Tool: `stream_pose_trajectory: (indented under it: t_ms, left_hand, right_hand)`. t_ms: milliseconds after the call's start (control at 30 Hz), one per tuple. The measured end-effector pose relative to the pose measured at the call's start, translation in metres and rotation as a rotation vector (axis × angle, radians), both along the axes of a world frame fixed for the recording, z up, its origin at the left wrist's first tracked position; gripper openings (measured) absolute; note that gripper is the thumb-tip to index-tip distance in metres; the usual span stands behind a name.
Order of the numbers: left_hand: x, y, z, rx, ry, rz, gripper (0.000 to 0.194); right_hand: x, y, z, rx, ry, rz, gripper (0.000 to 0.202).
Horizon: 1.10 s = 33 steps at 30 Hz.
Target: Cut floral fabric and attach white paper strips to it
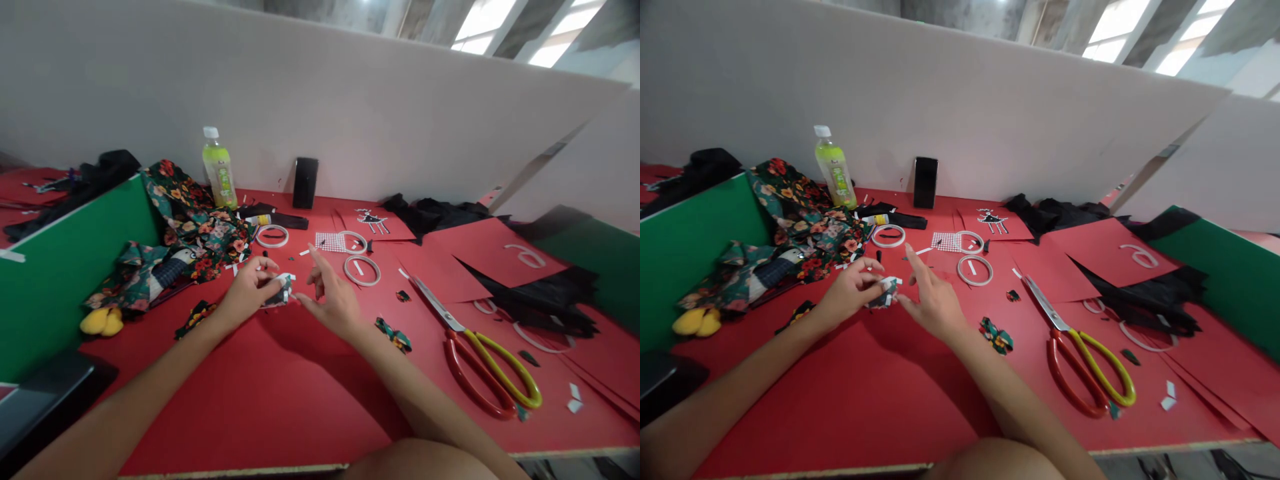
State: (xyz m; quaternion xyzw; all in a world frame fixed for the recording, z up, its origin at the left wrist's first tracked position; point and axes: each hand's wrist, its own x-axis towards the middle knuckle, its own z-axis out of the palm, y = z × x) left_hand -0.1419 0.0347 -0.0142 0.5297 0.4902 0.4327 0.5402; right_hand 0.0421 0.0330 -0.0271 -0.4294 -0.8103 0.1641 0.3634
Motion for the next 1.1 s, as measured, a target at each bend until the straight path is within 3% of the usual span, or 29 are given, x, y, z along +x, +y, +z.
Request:
stream_pose_trajectory:
  t_ms: [133,233,333,500,667,800,1100]
  left_hand:
    - [-0.001,0.002,0.004,0.058,-0.054,0.138,0.042]
    - [0.001,0.000,0.007,0.123,-0.075,0.138,0.035]
    - [0.003,-0.002,0.008,0.148,-0.059,0.116,0.030]
    - [0.004,-0.004,0.007,0.088,-0.058,0.162,0.026]
    - [0.002,0.000,0.007,-0.067,-0.263,0.225,0.027]
    - [-0.001,0.001,0.007,-0.188,-0.386,0.201,0.027]
    - [-0.006,0.007,0.003,-0.274,-0.423,0.183,0.011]
  right_hand:
    - [-0.006,-0.002,0.004,-0.138,0.243,-0.026,0.051]
    - [-0.013,-0.002,0.005,-0.514,0.503,0.033,0.027]
    - [-0.019,-0.003,0.003,-0.811,0.667,0.141,0.025]
    - [-0.021,-0.006,0.002,-0.787,0.766,0.169,0.019]
    - [-0.020,-0.005,0.002,-0.798,0.765,0.143,0.018]
    - [-0.021,-0.004,0.001,-0.809,0.775,0.122,0.015]
    - [-0.021,-0.005,0.002,-0.824,0.799,0.094,0.012]
